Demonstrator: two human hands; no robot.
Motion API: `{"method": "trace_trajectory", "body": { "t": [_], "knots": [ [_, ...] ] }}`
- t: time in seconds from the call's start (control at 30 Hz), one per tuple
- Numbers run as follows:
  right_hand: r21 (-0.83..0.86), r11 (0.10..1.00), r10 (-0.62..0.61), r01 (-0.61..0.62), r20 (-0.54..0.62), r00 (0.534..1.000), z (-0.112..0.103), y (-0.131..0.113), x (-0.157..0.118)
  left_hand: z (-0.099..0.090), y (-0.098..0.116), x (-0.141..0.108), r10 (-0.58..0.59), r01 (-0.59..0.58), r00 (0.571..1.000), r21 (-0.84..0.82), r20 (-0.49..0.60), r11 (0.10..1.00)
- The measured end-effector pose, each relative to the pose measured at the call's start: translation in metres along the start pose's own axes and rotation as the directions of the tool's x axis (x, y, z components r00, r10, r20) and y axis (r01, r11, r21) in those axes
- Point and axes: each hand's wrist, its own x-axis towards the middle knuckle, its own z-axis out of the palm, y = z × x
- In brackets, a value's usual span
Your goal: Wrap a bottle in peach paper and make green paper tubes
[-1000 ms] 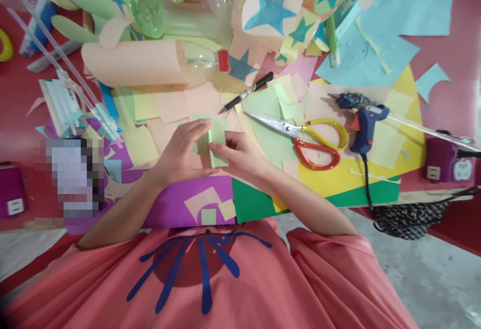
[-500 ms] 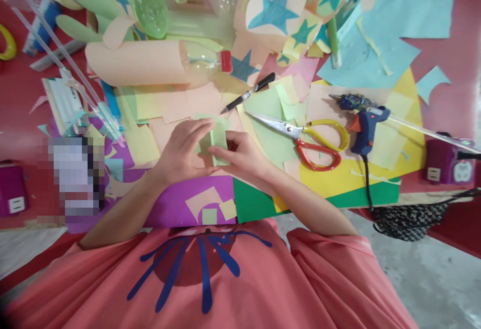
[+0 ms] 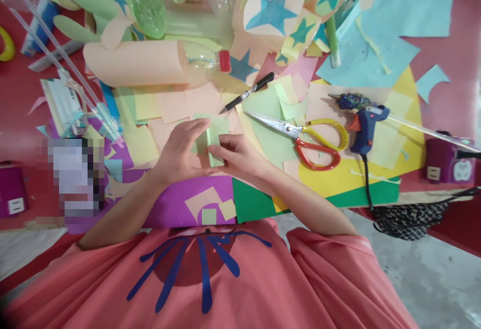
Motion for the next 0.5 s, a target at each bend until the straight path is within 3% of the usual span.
{"method": "trace_trajectory", "body": {
  "t": [0.23,0.5],
  "knots": [
    [0.021,0.999,-0.039,0.039,-0.020,0.999,0.0012,-0.0036,-0.0007,-0.0032,0.0036,0.0011,-0.050,0.049,0.999,0.026,0.001,0.998],
    [-0.076,0.996,-0.050,0.045,-0.065,0.997,0.0018,-0.0041,-0.0004,0.0005,0.0054,-0.0027,-0.073,0.072,0.997,0.097,0.013,0.993]
  ]
}}
